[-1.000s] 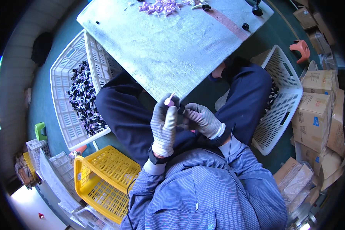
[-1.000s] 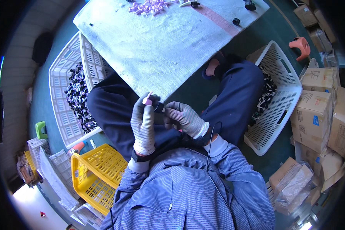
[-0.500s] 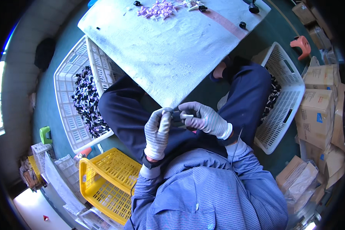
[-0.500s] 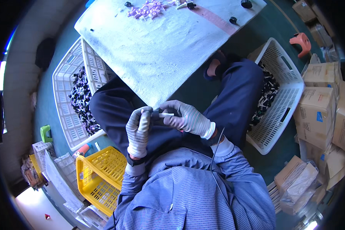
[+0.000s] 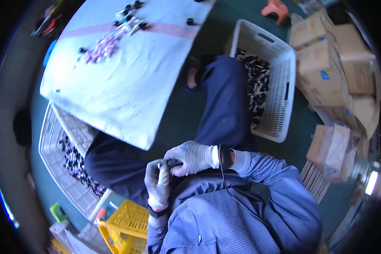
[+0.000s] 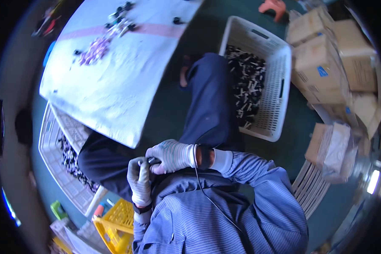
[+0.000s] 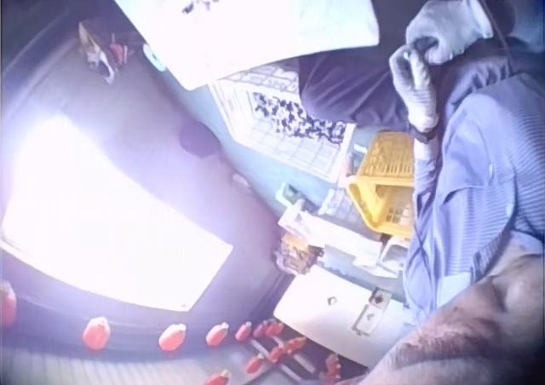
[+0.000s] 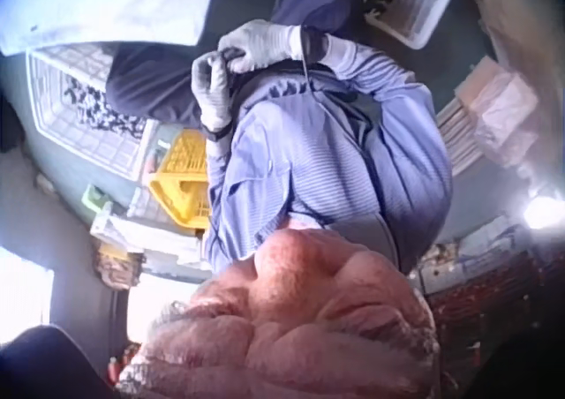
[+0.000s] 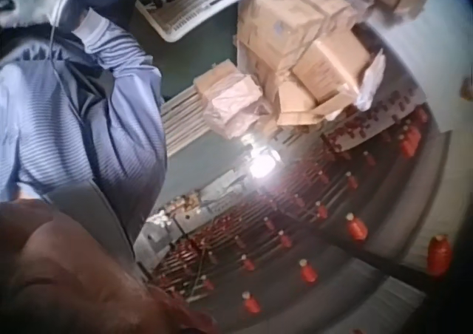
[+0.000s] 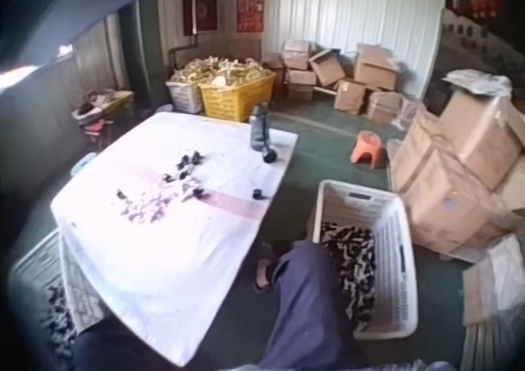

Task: Assembling small plastic components by inserting white stems into black bases on a low table.

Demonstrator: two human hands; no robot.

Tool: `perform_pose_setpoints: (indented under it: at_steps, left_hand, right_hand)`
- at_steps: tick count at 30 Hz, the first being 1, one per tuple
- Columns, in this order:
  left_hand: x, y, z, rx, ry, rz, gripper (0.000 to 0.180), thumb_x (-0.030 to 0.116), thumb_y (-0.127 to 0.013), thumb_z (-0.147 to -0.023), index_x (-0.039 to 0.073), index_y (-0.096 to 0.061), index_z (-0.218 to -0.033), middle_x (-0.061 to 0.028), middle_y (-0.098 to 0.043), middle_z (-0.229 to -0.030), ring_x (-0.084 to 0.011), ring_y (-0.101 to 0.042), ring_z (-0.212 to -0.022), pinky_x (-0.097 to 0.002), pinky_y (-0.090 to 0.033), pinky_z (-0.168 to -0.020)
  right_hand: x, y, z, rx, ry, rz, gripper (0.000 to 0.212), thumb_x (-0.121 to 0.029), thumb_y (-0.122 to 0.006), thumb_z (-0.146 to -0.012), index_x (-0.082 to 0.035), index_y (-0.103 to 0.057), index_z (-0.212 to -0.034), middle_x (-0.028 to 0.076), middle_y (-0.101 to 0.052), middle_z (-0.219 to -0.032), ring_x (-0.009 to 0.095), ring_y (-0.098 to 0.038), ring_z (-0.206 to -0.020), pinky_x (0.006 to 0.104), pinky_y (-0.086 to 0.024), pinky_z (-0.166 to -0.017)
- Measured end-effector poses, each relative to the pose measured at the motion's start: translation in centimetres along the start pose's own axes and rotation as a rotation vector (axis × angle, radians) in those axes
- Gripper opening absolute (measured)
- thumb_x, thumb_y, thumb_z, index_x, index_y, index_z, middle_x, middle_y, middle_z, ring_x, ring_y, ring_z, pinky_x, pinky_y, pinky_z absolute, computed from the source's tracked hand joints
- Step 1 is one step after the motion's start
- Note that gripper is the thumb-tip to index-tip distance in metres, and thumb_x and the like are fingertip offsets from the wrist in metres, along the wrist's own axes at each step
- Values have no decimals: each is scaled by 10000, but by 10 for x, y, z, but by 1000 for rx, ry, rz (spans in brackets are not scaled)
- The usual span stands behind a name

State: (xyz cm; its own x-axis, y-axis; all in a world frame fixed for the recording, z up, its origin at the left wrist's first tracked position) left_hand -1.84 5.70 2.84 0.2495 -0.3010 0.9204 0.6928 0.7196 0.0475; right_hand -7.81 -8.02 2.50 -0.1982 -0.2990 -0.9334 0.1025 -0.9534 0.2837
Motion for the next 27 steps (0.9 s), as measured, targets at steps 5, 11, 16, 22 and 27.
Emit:
perform_pose_setpoints:
  at_steps: [5,11,16,22,27]
  left_hand:
    - [-1,-11,5,-119,-2,56,127,146,-628,-947,71,-551,-1014,42,-558,-768,-10,-453,-615,-168,-369,-554]
    - [3,-23,14,-306,196,204,184,140,-660,-917,64,-550,-1043,-9,-601,-830,-55,-526,-632,-203,-445,-570]
    - [11,-37,14,-577,307,244,135,133,-696,-884,47,-620,-955,-13,-619,-931,-98,-570,-825,-256,-467,-778]
    - [10,-51,16,-741,364,268,113,41,-695,-883,59,-592,-925,5,-597,-919,-67,-543,-849,-241,-463,-799]
    - [26,-61,27,-862,305,44,168,-15,-720,-849,65,-573,-869,29,-594,-862,-51,-537,-786,-222,-467,-736]
  right_hand:
    - [4,3,20,66,70,72,371,-270,-655,-798,-65,-622,-1106,146,-685,-918,327,-670,-847,413,-539,-730]
    - [1,11,37,21,83,70,334,-294,-639,-808,-71,-623,-1057,140,-684,-894,333,-665,-822,430,-532,-705]
    - [5,18,51,-92,38,-69,303,-260,-656,-790,-67,-625,-1022,146,-674,-834,344,-658,-795,414,-508,-683]
    - [1,15,58,-112,70,24,268,-288,-655,-797,-70,-620,-949,142,-670,-802,347,-659,-753,426,-508,-649]
    - [-18,15,72,-49,195,168,224,-266,-668,-761,-64,-605,-835,123,-645,-769,335,-646,-688,423,-492,-584]
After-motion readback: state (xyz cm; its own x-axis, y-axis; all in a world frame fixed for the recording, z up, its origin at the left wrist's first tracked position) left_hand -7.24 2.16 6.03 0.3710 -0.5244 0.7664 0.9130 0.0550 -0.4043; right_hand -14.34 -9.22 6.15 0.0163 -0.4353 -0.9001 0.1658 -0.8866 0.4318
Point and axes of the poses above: each hand's wrist, its own z-axis away from the middle knuckle, its own y-axis out of the back of the hand, x = y × z, the point moved 6 cm from there along -z, towards the middle knuckle
